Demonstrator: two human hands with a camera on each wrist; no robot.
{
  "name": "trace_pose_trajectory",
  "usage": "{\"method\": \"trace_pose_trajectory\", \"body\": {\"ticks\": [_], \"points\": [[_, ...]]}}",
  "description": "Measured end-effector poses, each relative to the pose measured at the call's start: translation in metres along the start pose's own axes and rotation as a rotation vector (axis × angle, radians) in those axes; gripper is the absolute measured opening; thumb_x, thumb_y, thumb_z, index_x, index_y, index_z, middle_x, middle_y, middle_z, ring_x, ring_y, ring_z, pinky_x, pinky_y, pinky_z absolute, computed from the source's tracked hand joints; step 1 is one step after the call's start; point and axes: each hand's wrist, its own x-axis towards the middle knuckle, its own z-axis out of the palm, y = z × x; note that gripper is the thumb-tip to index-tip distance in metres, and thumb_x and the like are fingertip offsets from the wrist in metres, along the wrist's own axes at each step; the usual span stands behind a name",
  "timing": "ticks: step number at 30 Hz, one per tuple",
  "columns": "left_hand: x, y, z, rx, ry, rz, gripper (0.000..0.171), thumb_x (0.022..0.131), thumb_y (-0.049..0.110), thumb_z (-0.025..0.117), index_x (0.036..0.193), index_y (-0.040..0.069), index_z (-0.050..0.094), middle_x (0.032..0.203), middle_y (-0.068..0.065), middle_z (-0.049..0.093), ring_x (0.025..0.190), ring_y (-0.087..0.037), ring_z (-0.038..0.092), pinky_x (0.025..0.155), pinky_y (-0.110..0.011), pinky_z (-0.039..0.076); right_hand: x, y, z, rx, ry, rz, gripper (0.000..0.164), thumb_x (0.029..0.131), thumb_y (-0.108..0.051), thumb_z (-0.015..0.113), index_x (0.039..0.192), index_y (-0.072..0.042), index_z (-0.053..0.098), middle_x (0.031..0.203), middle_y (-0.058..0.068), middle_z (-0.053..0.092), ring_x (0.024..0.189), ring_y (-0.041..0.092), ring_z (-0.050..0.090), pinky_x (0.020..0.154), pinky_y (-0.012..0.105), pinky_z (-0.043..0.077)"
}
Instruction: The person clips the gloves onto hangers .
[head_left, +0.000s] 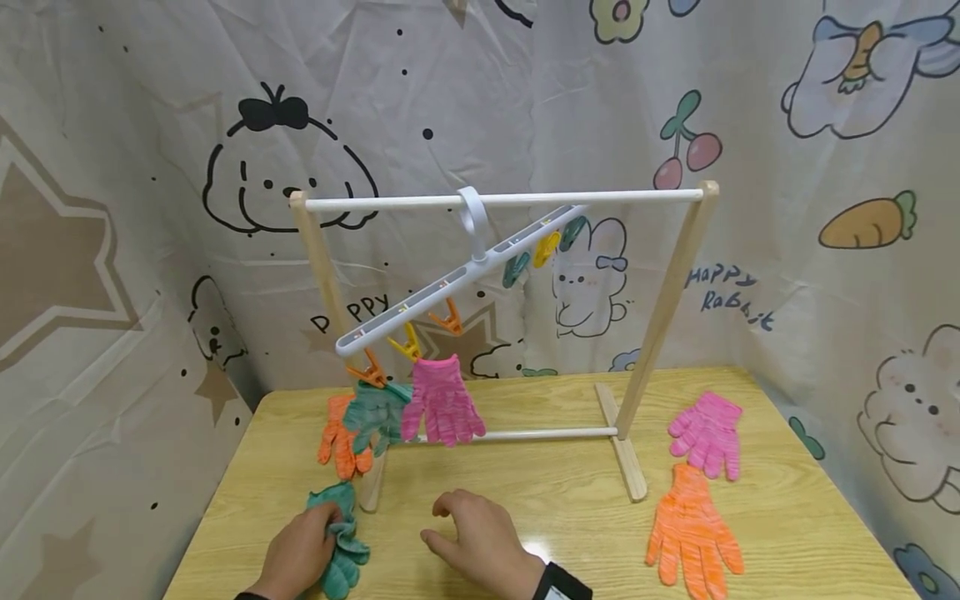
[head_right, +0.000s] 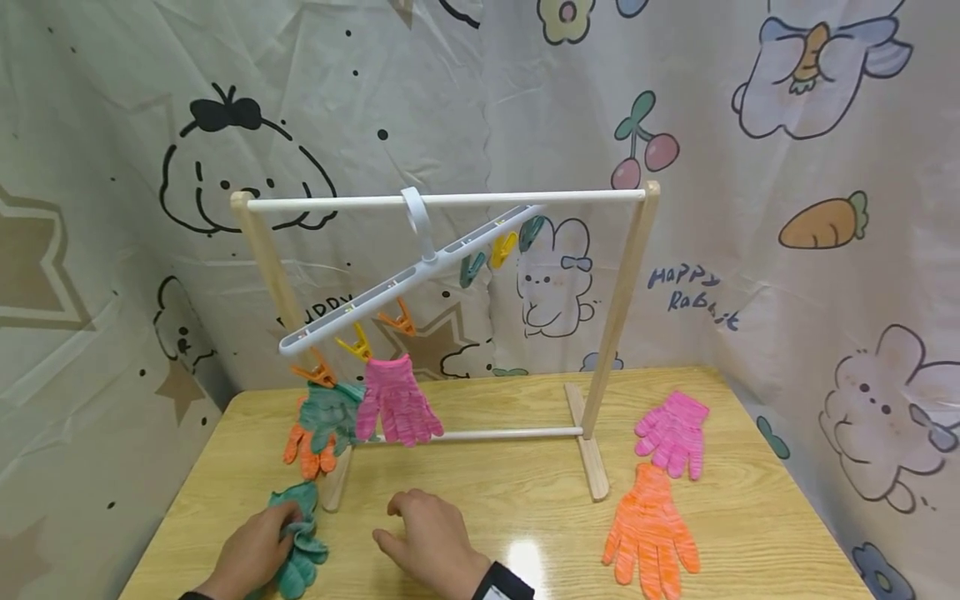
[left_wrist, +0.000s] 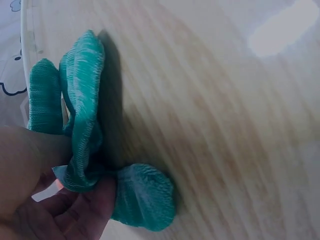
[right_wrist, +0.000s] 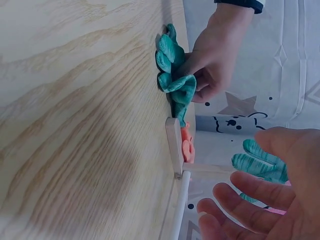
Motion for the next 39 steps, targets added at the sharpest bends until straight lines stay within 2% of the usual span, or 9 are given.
{"method": "trace_pose_trajectory", "body": {"ticks": [7,15,21,30,39], "points": [[0.0,0.002,-0.002,-0.023,-0.023,0.02,0.018,0.089,-0.001,0.065,0.082,0.013,0.057,0.075,0.001,0.055,0.068,-0.016,0.049,0.062,-0.034,0.042,-0.002,0.004,-0.001,0.004,0.002,0.007,0.028,0.09,-0.04,0.074,0.102,-0.015,0.073,0.099,-0.003,0.075,0.089,0.007,0.069,0.066,0.024,0.053],[-0.005,0.006,-0.006,-0.109,0.014,0.026,0.013,0.085,0.001,0.069,0.084,0.011,0.062,0.077,0.001,0.059,0.07,-0.016,0.052,0.064,-0.035,0.045,-0.002,0.009,-0.002,0.002,0.016,0.01,0.028,0.09,-0.04,0.073,0.102,-0.015,0.073,0.1,-0.003,0.075,0.088,0.007,0.069,0.066,0.023,0.053],[-0.013,0.018,-0.011,-0.145,0.079,0.068,0.013,0.084,0.001,0.069,0.086,0.012,0.063,0.081,0.001,0.06,0.073,-0.014,0.051,0.066,-0.033,0.046,-0.002,0.01,-0.005,0.013,0.013,0.015,0.029,0.091,-0.041,0.073,0.102,-0.014,0.073,0.1,-0.003,0.075,0.089,0.008,0.069,0.067,0.024,0.054],[-0.022,0.04,-0.016,-0.158,0.204,0.194,0.017,0.084,0.001,0.073,0.086,0.015,0.063,0.083,0.005,0.06,0.076,-0.007,0.053,0.066,-0.028,0.048,0.0,0.014,-0.01,0.04,0.007,0.032,0.03,0.092,-0.04,0.072,0.105,-0.013,0.073,0.102,0.0,0.075,0.087,0.01,0.069,0.064,0.024,0.053],[-0.037,0.065,-0.019,-0.153,0.306,0.296,0.027,0.082,0.002,0.077,0.086,0.023,0.06,0.089,0.012,0.057,0.08,-0.001,0.053,0.071,-0.025,0.05,0.001,0.017,-0.021,0.019,0.023,0.048,0.03,0.092,-0.04,0.072,0.105,-0.013,0.073,0.103,-0.001,0.075,0.086,0.009,0.068,0.064,0.025,0.052]]}}
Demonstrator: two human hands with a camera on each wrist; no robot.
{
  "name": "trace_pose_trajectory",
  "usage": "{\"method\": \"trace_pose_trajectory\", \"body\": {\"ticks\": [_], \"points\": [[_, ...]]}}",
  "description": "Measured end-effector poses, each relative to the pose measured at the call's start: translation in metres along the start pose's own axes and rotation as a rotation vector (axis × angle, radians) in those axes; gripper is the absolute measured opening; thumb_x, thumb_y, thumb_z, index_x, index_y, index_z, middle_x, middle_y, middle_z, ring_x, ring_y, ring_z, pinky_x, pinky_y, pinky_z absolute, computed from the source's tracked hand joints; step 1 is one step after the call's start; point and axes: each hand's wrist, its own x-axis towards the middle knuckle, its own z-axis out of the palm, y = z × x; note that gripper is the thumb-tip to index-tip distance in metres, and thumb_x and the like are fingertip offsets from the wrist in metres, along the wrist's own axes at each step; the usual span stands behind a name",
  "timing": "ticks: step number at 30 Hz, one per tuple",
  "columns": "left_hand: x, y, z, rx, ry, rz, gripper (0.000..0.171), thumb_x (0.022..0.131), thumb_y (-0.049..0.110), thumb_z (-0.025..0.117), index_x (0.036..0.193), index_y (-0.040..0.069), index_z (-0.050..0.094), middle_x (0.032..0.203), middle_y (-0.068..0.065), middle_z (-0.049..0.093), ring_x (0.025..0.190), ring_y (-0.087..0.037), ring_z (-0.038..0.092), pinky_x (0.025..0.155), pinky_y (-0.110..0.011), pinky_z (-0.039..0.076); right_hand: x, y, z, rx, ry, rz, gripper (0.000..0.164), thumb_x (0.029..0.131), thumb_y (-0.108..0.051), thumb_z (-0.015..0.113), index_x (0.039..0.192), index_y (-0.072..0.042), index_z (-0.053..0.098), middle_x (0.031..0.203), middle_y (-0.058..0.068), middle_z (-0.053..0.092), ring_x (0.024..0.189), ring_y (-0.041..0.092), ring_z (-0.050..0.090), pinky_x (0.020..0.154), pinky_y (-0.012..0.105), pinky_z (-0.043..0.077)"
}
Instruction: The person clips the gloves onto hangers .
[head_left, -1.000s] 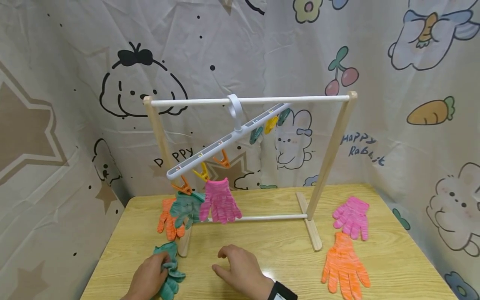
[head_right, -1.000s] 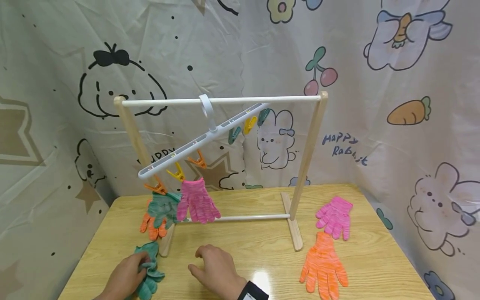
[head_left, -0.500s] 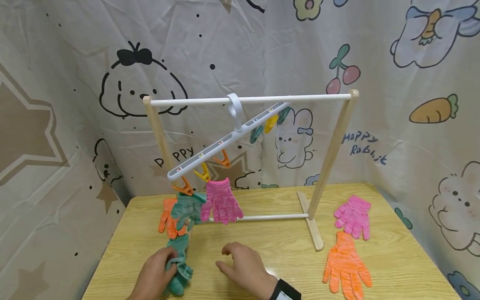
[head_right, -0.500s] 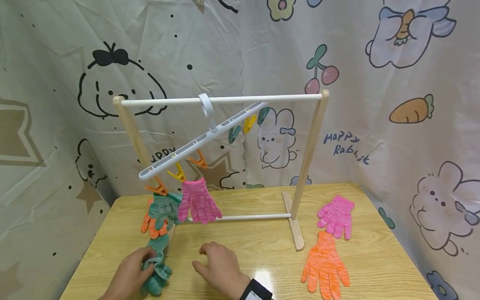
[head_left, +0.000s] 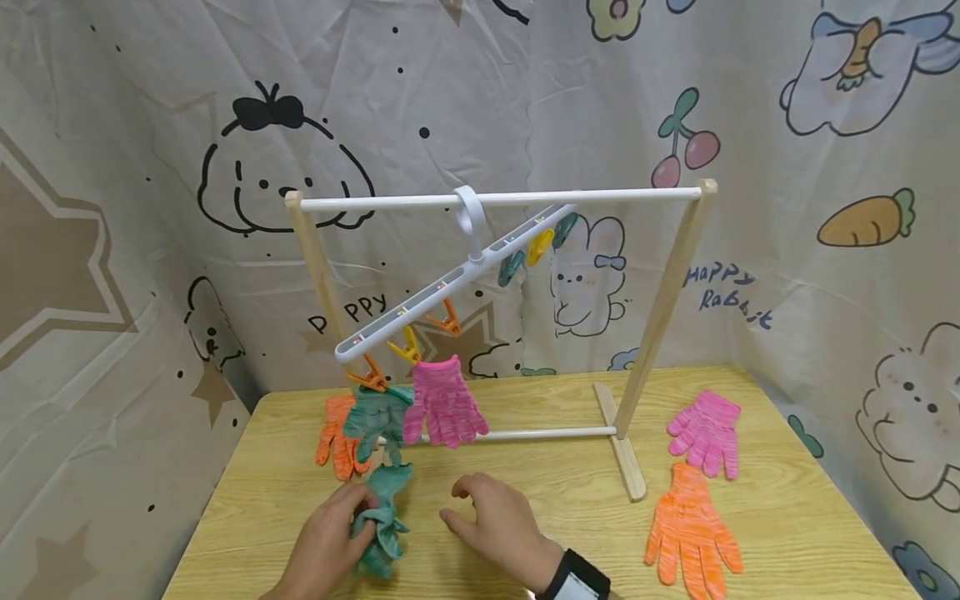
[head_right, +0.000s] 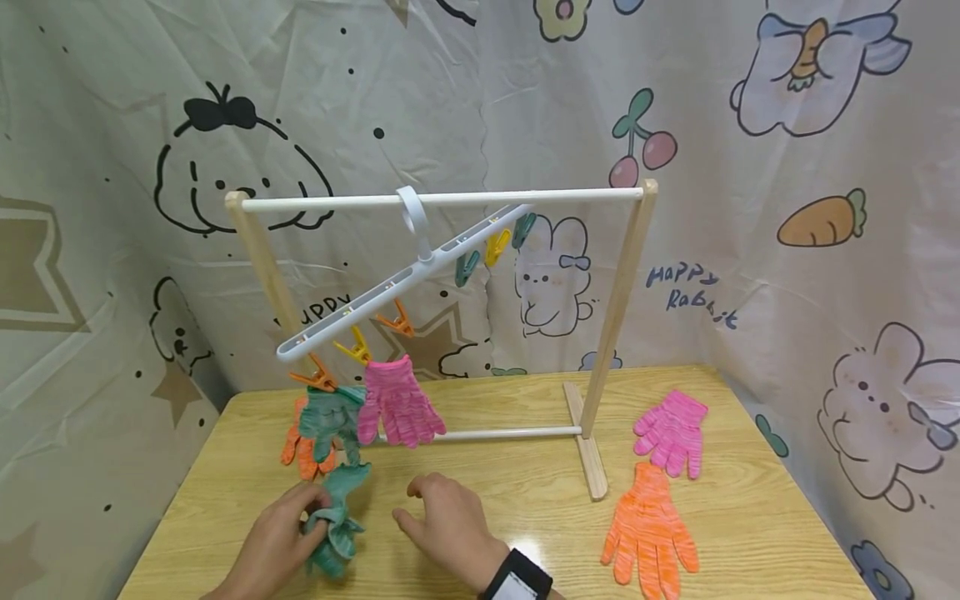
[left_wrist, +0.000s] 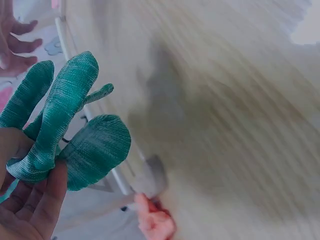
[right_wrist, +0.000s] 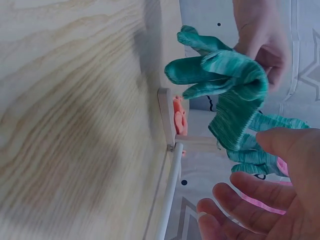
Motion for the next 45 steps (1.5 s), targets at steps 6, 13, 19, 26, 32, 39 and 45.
{"method": "trace_pose_trajectory", "body": {"ticks": [6,13,19,26,32,39,45], "points": [[0.0,0.019,-0.004,-0.002,0.038,0.031,0.029,0.082,0.002,0.077,0.086,0.026,0.06,0.091,0.014,0.057,0.081,0.001,0.055,0.072,-0.024,0.052,0.001,0.001,-0.007,0.017,-0.01,0.007,0.03,0.093,-0.04,0.071,0.106,-0.013,0.072,0.104,0.0,0.075,0.085,0.01,0.068,0.064,0.025,0.052],[-0.001,0.033,-0.008,-0.057,0.039,0.038,0.031,0.082,0.0,0.075,0.084,0.028,0.061,0.087,0.017,0.054,0.078,0.002,0.052,0.068,-0.021,0.049,0.002,0.002,-0.015,0.048,-0.003,0.011,0.029,0.094,-0.039,0.07,0.107,-0.012,0.072,0.106,0.001,0.074,0.087,0.016,0.07,0.065,0.025,0.052],[-0.005,0.044,-0.009,-0.115,0.024,0.092,0.034,0.081,-0.003,0.075,0.084,0.028,0.06,0.088,0.017,0.054,0.078,0.003,0.051,0.065,-0.019,0.047,0.002,0.005,-0.02,0.052,0.014,0.014,0.031,0.094,-0.039,0.07,0.108,-0.012,0.071,0.107,0.001,0.074,0.088,0.017,0.07,0.066,0.025,0.052],[-0.008,0.05,-0.007,-0.151,-0.028,0.133,0.032,0.083,-0.002,0.073,0.088,0.027,0.061,0.092,0.016,0.056,0.08,0.003,0.05,0.064,-0.019,0.046,0.004,0.008,-0.024,0.055,0.039,0.016,0.03,0.094,-0.039,0.069,0.109,-0.013,0.071,0.108,0.001,0.074,0.088,0.018,0.071,0.065,0.025,0.052],[-0.01,0.053,-0.005,-0.17,-0.042,0.195,0.031,0.084,-0.001,0.073,0.089,0.027,0.06,0.091,0.015,0.055,0.077,0.004,0.047,0.064,-0.019,0.045,0.006,0.01,-0.029,0.046,0.05,0.018,0.028,0.094,-0.037,0.07,0.109,-0.013,0.072,0.107,0.001,0.074,0.087,0.015,0.069,0.065,0.025,0.052],[-0.009,0.058,-0.004,-0.188,-0.056,0.246,0.03,0.085,0.0,0.072,0.089,0.026,0.06,0.091,0.013,0.057,0.077,0.004,0.048,0.064,-0.019,0.046,0.007,0.014,-0.034,0.056,0.055,0.02,0.024,0.093,-0.031,0.07,0.108,-0.012,0.071,0.107,0.002,0.073,0.089,0.02,0.07,0.066,0.025,0.052],[-0.004,0.064,-0.007,-0.213,-0.042,0.28,0.033,0.084,-0.003,0.072,0.09,0.026,0.059,0.091,0.014,0.056,0.079,0.003,0.049,0.064,-0.02,0.048,0.009,0.016,-0.041,0.029,0.107,0.029,0.023,0.091,-0.029,0.069,0.108,-0.013,0.072,0.104,0.002,0.074,0.087,0.02,0.07,0.065,0.026,0.051]]}}
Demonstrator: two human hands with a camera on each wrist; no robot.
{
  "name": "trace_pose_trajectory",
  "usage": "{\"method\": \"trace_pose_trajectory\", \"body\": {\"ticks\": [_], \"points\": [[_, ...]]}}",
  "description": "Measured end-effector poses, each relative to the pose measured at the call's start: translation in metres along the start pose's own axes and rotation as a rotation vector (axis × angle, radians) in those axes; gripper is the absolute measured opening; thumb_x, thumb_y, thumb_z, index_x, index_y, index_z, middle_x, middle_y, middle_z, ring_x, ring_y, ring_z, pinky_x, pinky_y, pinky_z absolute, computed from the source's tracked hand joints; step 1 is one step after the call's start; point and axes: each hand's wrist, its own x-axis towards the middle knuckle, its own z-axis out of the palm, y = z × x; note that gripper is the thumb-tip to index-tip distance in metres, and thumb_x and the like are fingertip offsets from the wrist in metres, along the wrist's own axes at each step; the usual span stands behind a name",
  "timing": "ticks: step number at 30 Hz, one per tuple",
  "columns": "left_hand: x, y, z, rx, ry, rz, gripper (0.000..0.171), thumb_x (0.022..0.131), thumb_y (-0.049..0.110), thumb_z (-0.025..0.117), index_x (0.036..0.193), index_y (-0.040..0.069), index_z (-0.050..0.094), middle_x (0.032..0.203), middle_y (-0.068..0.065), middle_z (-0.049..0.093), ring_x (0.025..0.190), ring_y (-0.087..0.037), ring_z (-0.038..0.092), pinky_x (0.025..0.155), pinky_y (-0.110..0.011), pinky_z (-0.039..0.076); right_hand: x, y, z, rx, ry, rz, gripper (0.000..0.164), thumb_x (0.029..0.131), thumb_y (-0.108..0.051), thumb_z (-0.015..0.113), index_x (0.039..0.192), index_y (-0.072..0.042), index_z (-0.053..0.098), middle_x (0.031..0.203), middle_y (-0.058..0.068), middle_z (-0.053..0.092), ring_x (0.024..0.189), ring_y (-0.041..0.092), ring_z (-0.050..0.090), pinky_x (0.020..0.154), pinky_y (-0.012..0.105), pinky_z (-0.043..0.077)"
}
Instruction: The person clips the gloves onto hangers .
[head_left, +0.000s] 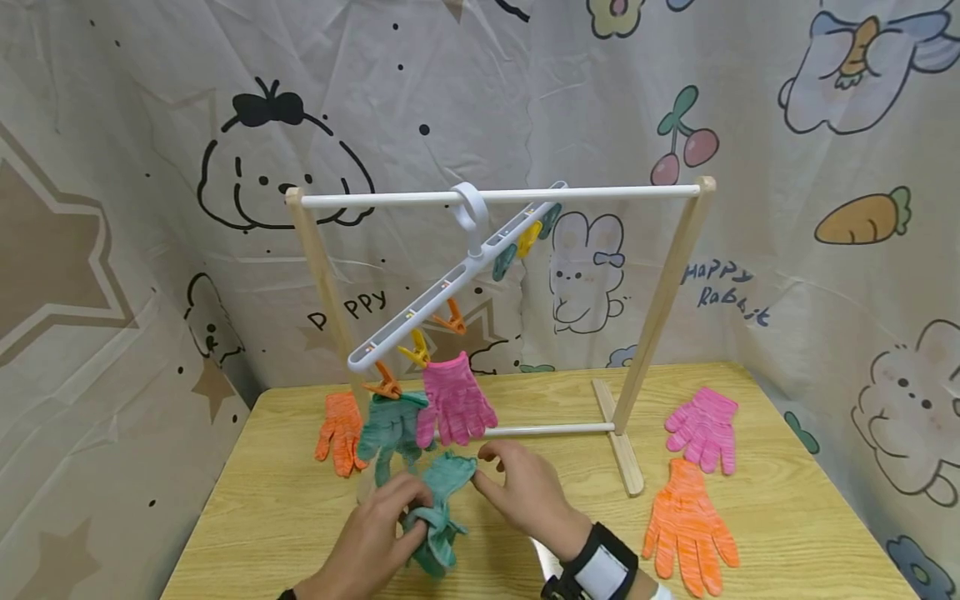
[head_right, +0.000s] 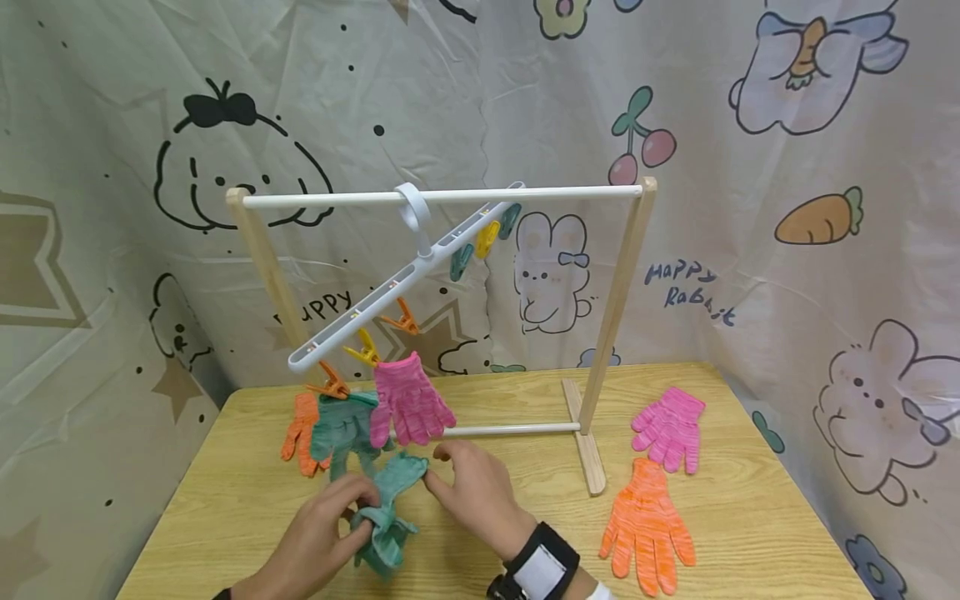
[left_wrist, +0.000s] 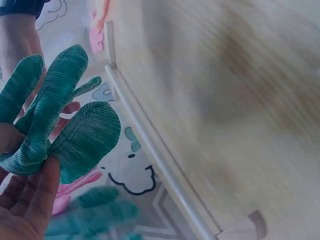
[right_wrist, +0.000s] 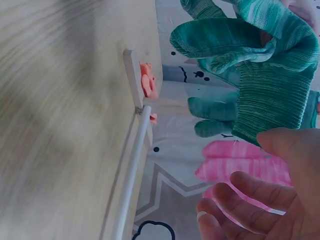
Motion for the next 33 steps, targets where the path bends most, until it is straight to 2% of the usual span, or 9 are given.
{"method": "trace_pose_trajectory", "body": {"ticks": [4,9,14,22,29,33], "points": [[0.008,0.003,-0.002,0.0,0.032,0.054,0.035,0.082,-0.005,0.073,0.09,0.026,0.06,0.09,0.014,0.057,0.077,0.004,0.049,0.063,-0.02,0.048,0.003,0.0,-0.005,0.001,0.036,0.0,0.023,0.091,-0.028,0.07,0.109,-0.014,0.072,0.104,0.002,0.074,0.087,0.019,0.069,0.066,0.026,0.05],[0.018,0.007,-0.005,0.024,0.106,0.142,0.034,0.078,-0.008,0.075,0.089,0.022,0.061,0.087,0.012,0.058,0.075,0.005,0.05,0.06,-0.018,0.046,0.006,-0.001,-0.011,-0.001,0.06,0.001,0.022,0.092,-0.029,0.07,0.109,-0.015,0.072,0.105,0.001,0.074,0.089,0.017,0.068,0.068,0.026,0.051],[0.027,0.01,-0.007,0.063,0.182,0.189,0.037,0.074,-0.009,0.077,0.09,0.021,0.062,0.09,0.011,0.059,0.076,0.004,0.051,0.061,-0.019,0.049,0.011,-0.005,-0.02,0.003,0.078,-0.007,0.021,0.093,-0.03,0.07,0.108,-0.016,0.072,0.105,0.001,0.074,0.09,0.018,0.068,0.068,0.027,0.052],[0.039,0.015,-0.01,0.132,0.252,0.198,0.037,0.072,-0.008,0.08,0.09,0.02,0.063,0.092,0.01,0.061,0.078,0.002,0.055,0.066,-0.02,0.052,0.02,-0.007,-0.033,-0.016,0.13,-0.029,0.021,0.095,-0.034,0.069,0.105,-0.016,0.073,0.107,0.002,0.076,0.091,0.021,0.072,0.07,0.032,0.056],[0.045,0.015,-0.01,0.125,0.294,0.214,0.036,0.072,-0.009,0.08,0.091,0.017,0.064,0.093,0.006,0.064,0.078,0.0,0.058,0.065,-0.02,0.052,0.029,-0.005,-0.045,-0.044,0.152,-0.024,0.024,0.094,-0.031,0.07,0.109,-0.013,0.072,0.105,0.003,0.075,0.088,0.017,0.069,0.067,0.031,0.053],[0.048,0.015,-0.011,0.125,0.317,0.23,0.035,0.071,-0.008,0.081,0.091,0.017,0.065,0.094,0.005,0.065,0.08,-0.001,0.06,0.066,-0.021,0.053,0.035,-0.005,-0.052,-0.038,0.16,-0.035,0.022,0.094,-0.027,0.07,0.109,-0.011,0.072,0.104,0.006,0.075,0.087,0.02,0.068,0.066,0.03,0.051]]}}
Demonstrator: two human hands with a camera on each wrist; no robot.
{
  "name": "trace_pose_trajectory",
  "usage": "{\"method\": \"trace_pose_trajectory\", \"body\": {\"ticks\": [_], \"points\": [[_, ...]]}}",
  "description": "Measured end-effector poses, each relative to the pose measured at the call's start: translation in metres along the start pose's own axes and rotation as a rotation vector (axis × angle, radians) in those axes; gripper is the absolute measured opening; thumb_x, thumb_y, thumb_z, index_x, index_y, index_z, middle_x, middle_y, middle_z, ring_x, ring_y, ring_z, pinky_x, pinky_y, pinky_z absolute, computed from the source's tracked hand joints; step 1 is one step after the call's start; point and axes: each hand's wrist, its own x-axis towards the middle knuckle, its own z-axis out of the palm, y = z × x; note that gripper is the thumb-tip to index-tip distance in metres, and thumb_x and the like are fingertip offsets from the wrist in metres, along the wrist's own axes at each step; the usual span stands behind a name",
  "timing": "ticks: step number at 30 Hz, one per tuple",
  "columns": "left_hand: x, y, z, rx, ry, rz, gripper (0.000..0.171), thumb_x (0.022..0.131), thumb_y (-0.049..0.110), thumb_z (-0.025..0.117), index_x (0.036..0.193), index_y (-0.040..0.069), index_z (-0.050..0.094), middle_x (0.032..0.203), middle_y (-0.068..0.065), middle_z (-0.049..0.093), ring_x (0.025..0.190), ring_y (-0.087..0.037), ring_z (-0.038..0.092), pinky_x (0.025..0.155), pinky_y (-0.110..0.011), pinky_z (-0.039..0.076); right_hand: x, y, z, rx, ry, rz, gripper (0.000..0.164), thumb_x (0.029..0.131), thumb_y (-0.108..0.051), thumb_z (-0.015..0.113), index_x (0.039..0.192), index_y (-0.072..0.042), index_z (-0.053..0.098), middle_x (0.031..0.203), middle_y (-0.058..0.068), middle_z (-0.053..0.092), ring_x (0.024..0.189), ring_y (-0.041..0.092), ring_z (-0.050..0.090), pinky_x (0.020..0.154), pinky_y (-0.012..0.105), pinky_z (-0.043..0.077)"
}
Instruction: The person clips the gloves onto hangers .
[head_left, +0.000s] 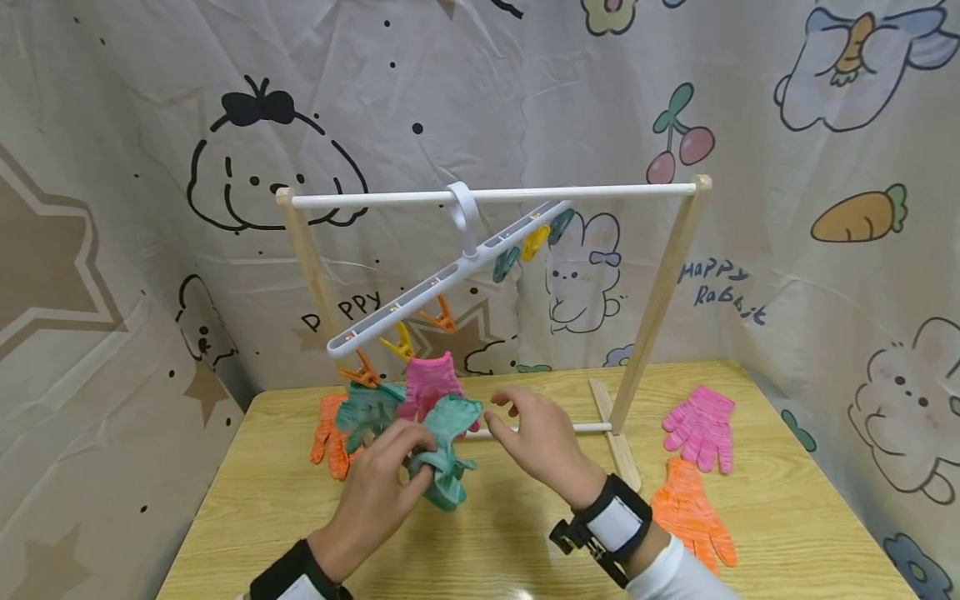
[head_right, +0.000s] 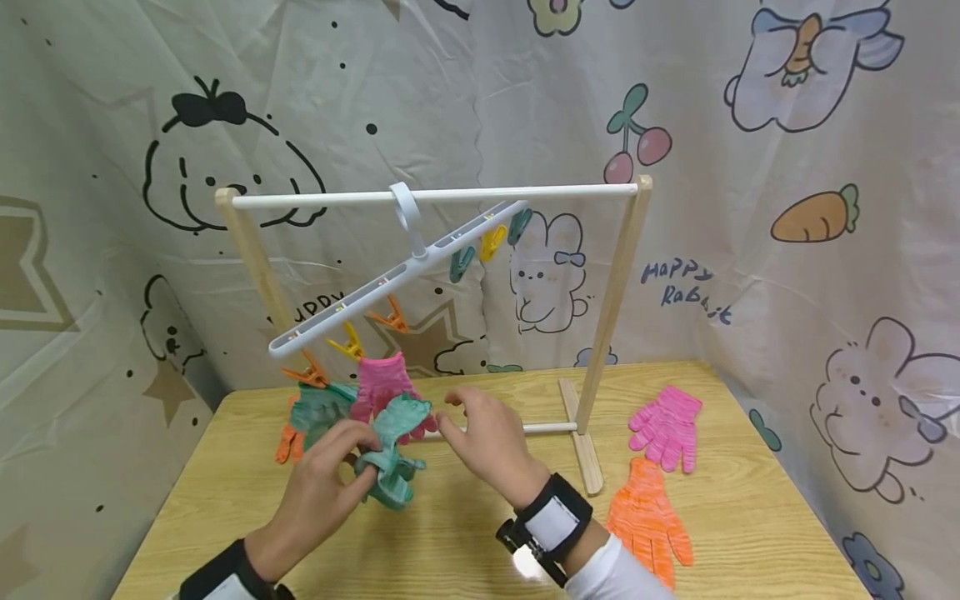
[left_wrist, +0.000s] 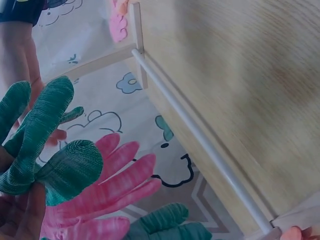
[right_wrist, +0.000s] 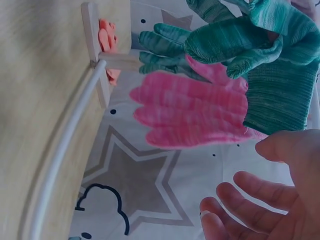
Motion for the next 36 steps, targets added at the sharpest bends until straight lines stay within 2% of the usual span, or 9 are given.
{"method": "trace_pose_trajectory", "body": {"ticks": [8,15,22,30,36], "points": [[0.008,0.0,0.002,0.022,0.031,0.03,0.033,0.071,-0.006,0.08,0.09,0.017,0.065,0.095,0.004,0.066,0.08,-0.003,0.062,0.064,-0.021,0.053,0.01,0.006,-0.007,0.023,0.009,0.034,0.025,0.095,-0.03,0.069,0.111,-0.011,0.072,0.105,0.006,0.075,0.091,0.022,0.069,0.068,0.035,0.053],[0.016,0.004,0.002,0.034,0.034,0.047,0.032,0.071,-0.005,0.08,0.09,0.016,0.065,0.096,0.003,0.066,0.082,-0.004,0.062,0.067,-0.023,0.055,0.021,0.013,-0.011,0.038,0.002,0.048,0.022,0.096,-0.029,0.068,0.109,-0.012,0.072,0.108,0.004,0.074,0.093,0.023,0.068,0.069,0.034,0.053],[0.03,0.006,0.003,0.011,0.069,0.116,0.03,0.073,-0.006,0.078,0.09,0.014,0.065,0.097,0.002,0.066,0.083,-0.006,0.062,0.068,-0.023,0.054,0.034,0.012,-0.017,0.002,-0.022,0.049,0.022,0.095,-0.029,0.068,0.11,-0.013,0.073,0.109,0.004,0.074,0.092,0.02,0.066,0.067,0.032,0.052],[0.043,0.007,0.007,0.007,0.1,0.147,0.026,0.075,-0.005,0.077,0.09,0.012,0.065,0.096,0.0,0.065,0.079,-0.007,0.059,0.064,-0.021,0.05,0.05,0.011,-0.025,-0.022,-0.014,0.0,0.02,0.094,-0.023,0.07,0.109,-0.012,0.072,0.104,0.006,0.074,0.086,0.018,0.065,0.067,0.031,0.052],[0.049,0.005,0.009,0.017,0.114,0.141,0.027,0.074,-0.005,0.078,0.091,0.012,0.065,0.097,-0.001,0.065,0.08,-0.009,0.062,0.065,-0.023,0.052,0.063,0.01,-0.033,-0.026,-0.011,-0.06,0.024,0.101,-0.025,0.061,0.114,-0.008,0.071,0.11,0.009,0.075,0.089,0.022,0.07,0.069,0.034,0.057]]}}
